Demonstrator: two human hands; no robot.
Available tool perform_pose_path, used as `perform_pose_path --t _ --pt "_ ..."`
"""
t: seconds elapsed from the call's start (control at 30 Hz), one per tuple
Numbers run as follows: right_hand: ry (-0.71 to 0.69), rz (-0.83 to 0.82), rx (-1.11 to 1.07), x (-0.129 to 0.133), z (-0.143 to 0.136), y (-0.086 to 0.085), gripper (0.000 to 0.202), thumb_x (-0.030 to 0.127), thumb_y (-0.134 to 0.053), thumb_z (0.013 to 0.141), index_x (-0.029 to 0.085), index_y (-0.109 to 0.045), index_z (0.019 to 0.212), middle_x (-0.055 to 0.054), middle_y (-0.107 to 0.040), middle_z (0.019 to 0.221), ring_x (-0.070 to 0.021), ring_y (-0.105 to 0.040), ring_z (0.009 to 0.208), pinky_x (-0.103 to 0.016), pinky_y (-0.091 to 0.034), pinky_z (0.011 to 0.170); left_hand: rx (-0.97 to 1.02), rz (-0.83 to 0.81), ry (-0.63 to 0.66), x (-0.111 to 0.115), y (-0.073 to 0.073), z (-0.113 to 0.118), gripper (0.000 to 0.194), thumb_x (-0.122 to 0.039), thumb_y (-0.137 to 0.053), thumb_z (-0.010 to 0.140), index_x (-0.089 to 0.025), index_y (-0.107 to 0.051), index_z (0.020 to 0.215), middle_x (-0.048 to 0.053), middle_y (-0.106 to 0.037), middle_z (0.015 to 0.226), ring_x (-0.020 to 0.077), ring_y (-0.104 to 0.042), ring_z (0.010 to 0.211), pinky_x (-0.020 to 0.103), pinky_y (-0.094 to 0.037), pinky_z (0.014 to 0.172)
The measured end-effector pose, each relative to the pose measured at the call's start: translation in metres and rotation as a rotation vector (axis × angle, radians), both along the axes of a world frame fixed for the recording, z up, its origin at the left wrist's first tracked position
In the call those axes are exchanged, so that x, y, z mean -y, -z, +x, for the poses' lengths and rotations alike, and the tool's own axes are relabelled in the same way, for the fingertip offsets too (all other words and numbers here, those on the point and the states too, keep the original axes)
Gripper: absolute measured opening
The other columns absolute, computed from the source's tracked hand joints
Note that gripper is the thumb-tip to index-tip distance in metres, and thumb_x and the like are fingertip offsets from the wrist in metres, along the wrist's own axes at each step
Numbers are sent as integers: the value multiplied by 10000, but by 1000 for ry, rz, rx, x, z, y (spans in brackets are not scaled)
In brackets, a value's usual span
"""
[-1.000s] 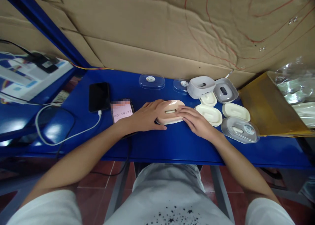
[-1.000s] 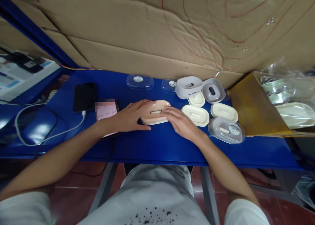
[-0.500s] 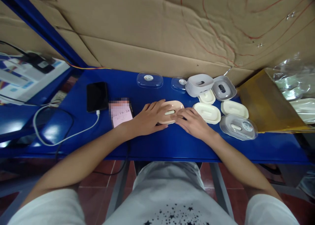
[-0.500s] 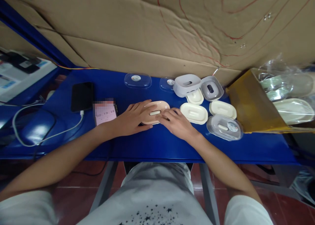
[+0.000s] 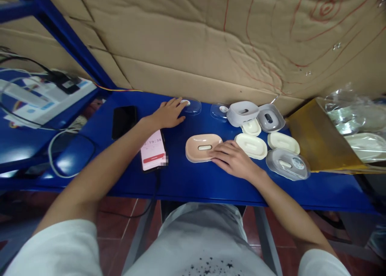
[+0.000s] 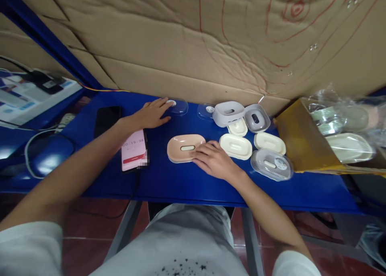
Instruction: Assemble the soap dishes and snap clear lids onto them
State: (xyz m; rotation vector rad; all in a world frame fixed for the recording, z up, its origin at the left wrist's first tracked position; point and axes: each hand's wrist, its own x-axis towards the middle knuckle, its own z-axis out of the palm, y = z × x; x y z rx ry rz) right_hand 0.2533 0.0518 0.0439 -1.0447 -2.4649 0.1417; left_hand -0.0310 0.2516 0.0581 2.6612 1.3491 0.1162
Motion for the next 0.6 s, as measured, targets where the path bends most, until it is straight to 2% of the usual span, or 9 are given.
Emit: perform_pose_path --t 0.1,0.17,0.23,0.3,0.37,0.43,0.5,0.6 --pt "-18 3 -80 2 -1 -2 243 290 -576 1128 245 -760 1282 -86 -808 1242 -240 -743 1188 -456 -556 1034 7 33 48 10 5 -4 616 -522 -677 987 -219 -581 1515 202 -563 1502 443 -512 1458 674 -334 1238" --pt "11 15 -119 2 1 -3 253 289 -576 1122 257 -757 1297 -100 -790 1270 -257 -727 1239 -469 -570 1047 77 -21 87 25 8 -5 646 -576 -715 946 -247 -591 1488 174 -546 1473 410 -572 1383 628 -402 1207" --pt "59 23 -146 1 4 -4 274 297 -574 1118 279 -745 1330 -107 -773 1294 -275 -713 1275 -495 -576 1071 153 -105 115 36 7 -7 679 -584 -728 924 -264 -563 1500 162 -458 1577 385 -575 1394 562 -450 1191" --pt "102 36 -166 0 7 -4 308 307 -580 1111 293 -718 1386 -112 -759 1316 -294 -710 1285 -523 -580 1090 209 -152 120 42 2 -8 646 -580 -732 914 -264 -579 1456 138 -459 1609 376 -556 1424 526 -449 1207" --pt "150 46 -177 -1 10 -5 385 319 -591 1105 304 -656 1484 -127 -726 1387 -316 -688 1334 -554 -569 1132 253 -166 113 49 -8 -8 581 -592 -728 917 -262 -606 1380 109 -580 1504 369 -561 1408 527 -442 1214" --pt "191 35 -170 -2 12 -6 512 347 -619 1095 311 -548 1601 -148 -646 1528 -345 -615 1449 -591 -524 1208 304 -164 115 61 -19 -8 555 -610 -718 929 -262 -602 1345 93 -651 1398 353 -590 1356 521 -467 1188" --pt "181 1 -149 -3 14 -6 659 390 -663 1078 317 -427 1689 -158 -529 1667 -364 -499 1569 -617 -459 1278 350 -145 123 81 -27 -6 569 -617 -725 931 -255 -580 1345 105 -636 1416 340 -602 1331 502 -494 1167" --pt "96 -73 -121 -3 16 -5 781 406 -699 1062 332 -322 1742 -144 -383 1780 -354 -371 1657 -618 -418 1317 367 -68 123 115 -26 0 534 -549 -734 948 -239 -562 1346 136 -600 1454 353 -597 1341 518 -496 1178"
